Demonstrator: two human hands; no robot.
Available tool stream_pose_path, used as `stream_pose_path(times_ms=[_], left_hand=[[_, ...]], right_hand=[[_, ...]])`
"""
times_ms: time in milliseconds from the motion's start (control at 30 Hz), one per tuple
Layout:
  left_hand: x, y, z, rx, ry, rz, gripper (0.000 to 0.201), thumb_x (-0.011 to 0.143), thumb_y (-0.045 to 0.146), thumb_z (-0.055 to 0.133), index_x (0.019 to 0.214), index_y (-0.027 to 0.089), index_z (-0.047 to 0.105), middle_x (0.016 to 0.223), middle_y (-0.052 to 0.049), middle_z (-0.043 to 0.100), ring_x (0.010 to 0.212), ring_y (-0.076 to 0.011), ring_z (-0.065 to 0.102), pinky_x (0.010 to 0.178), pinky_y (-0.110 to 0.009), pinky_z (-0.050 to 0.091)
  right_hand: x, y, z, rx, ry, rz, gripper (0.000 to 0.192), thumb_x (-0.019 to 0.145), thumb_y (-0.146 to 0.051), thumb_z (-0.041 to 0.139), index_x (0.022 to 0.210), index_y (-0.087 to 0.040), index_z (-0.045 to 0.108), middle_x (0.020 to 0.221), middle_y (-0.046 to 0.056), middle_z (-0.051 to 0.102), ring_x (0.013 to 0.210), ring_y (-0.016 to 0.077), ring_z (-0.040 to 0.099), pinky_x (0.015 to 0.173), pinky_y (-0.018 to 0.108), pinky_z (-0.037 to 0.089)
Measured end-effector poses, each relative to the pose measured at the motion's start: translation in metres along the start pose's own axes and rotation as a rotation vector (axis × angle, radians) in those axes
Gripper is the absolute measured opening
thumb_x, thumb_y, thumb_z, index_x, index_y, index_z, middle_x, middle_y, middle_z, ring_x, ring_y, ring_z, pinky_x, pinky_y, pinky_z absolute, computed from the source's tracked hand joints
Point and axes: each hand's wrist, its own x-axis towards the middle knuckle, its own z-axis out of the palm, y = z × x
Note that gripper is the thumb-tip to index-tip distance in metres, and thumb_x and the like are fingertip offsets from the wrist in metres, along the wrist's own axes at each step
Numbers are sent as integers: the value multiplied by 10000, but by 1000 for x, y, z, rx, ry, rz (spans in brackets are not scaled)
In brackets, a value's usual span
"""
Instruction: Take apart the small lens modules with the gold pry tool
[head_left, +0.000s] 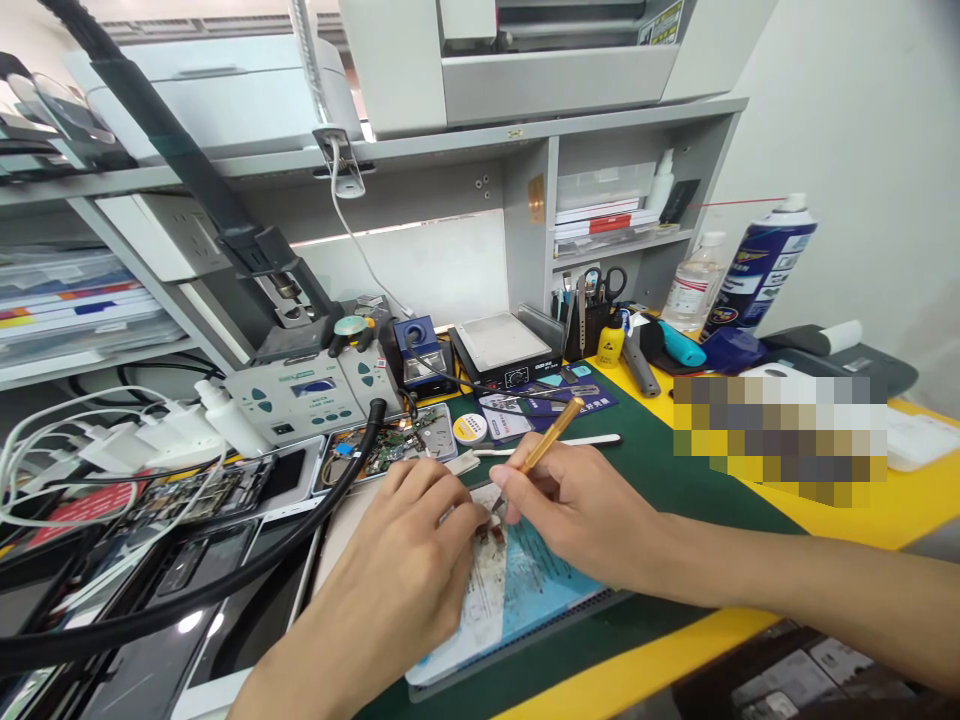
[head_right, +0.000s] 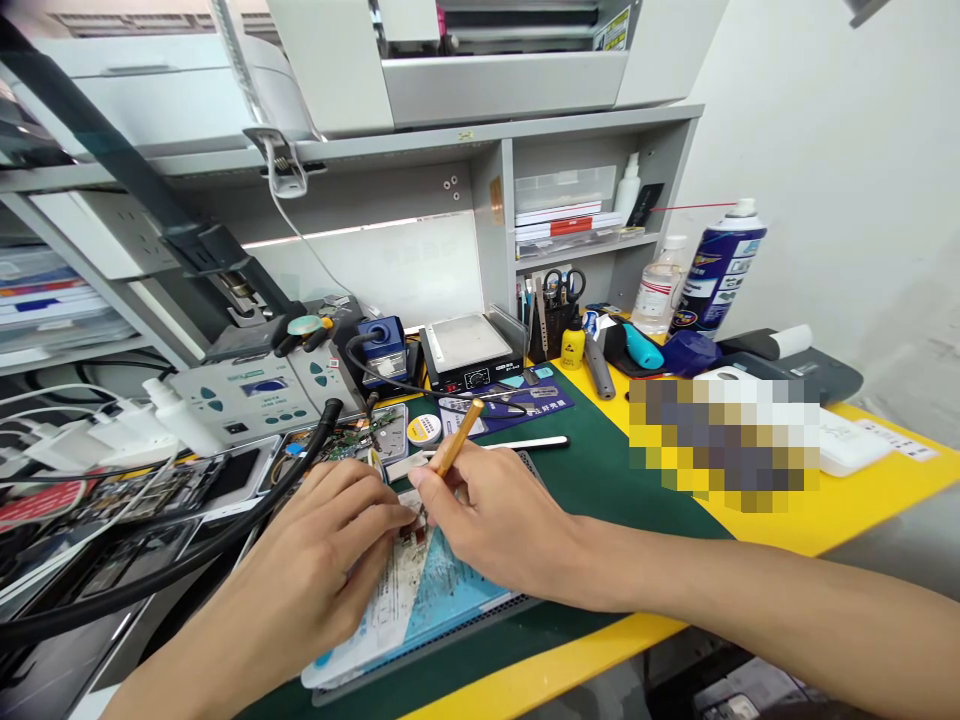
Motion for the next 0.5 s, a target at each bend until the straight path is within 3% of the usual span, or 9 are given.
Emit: stream_pose_path(times_ms=[100, 500], left_hand=[[0, 0, 0, 3, -6, 2, 235, 981, 83, 449, 1008, 158, 669, 903, -68, 595, 904, -248, 464, 792, -432, 389], [-2, -2, 2, 19, 0, 7, 234, 974, 75, 444, 1008, 166, 657, 907, -69, 591, 902, -249, 459, 797, -436, 386]], right_hand=[[0, -1, 0, -5, -4, 25, 403, 1019, -381, 465, 698, -184, 609, 574, -17, 561, 499, 124, 493, 510, 291, 311], [3, -5, -2, -3, -4, 44, 364, 998, -354, 496, 695, -184, 604, 617, -5, 611, 539, 132, 542, 526, 282, 337]])
